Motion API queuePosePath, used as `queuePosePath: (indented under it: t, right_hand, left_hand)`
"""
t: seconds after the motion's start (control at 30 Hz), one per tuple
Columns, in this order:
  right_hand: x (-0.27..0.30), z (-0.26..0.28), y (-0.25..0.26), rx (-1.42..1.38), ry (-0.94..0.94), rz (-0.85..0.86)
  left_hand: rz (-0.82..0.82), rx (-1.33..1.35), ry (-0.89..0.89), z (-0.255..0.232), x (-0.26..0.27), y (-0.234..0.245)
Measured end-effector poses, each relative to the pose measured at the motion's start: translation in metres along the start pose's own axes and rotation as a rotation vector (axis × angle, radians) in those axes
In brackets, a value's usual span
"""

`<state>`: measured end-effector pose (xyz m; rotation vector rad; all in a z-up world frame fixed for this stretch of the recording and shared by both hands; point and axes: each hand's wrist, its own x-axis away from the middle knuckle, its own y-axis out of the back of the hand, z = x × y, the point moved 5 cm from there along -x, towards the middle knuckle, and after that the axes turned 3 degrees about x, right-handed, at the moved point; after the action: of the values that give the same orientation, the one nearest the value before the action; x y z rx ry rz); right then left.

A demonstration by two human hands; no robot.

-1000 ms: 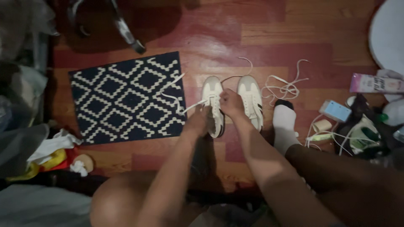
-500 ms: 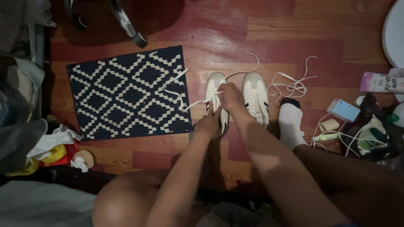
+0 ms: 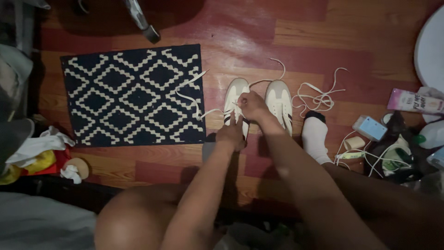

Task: The person removes the laces from a pair of white sneakers, then threads and ties the laces back through the eyelets. The person handles the shoes and laces by hand, repeatedly pulling and adjusting the laces to complete the re-lacing.

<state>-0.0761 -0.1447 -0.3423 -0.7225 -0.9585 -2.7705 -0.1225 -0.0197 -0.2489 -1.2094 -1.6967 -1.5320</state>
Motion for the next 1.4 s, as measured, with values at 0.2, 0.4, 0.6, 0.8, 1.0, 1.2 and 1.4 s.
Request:
queuePosePath:
  t: [0.2, 0.4, 0.6, 0.8, 1.0, 1.2, 1.4]
  right_hand:
    - [0.002, 0.003, 0.005, 0.031, 0.004, -0.006]
    - [0.023, 0.009, 0.017, 0.012, -0.002, -0.106]
    - [0.031, 0.014, 0.018, 0.028, -0.023, -0.181]
    - [0.027, 0.011, 0.015, 0.107, 0.023, -0.205]
    - [0.022, 0.008, 0.018, 0.018, 0.039, -0.114]
    - [0.011, 0.033, 0.026, -0.018, 0.054, 0.086]
    - [0.000, 0.082, 0.049, 0.169, 0.081, 0.134]
  left_hand:
    - [-0.008, -0.010, -0.005, -0.002, 0.001, -0.002]
    - [-0.039, -0.025, -0.028, -0.002, 0.000, -0.002]
    - [-0.019, -0.054, -0.027, -0.003, -0.006, -0.007]
    - [-0.030, -0.054, -0.034, -0.003, -0.009, -0.010]
    - [-0.064, -0.051, -0.027, -0.002, -0.023, -0.017]
    - [-0.063, -0.083, 0.002, 0.000, -0.032, -0.023]
    - [-0.011, -0.134, 0.016, -0.003, -0.031, -0.020]
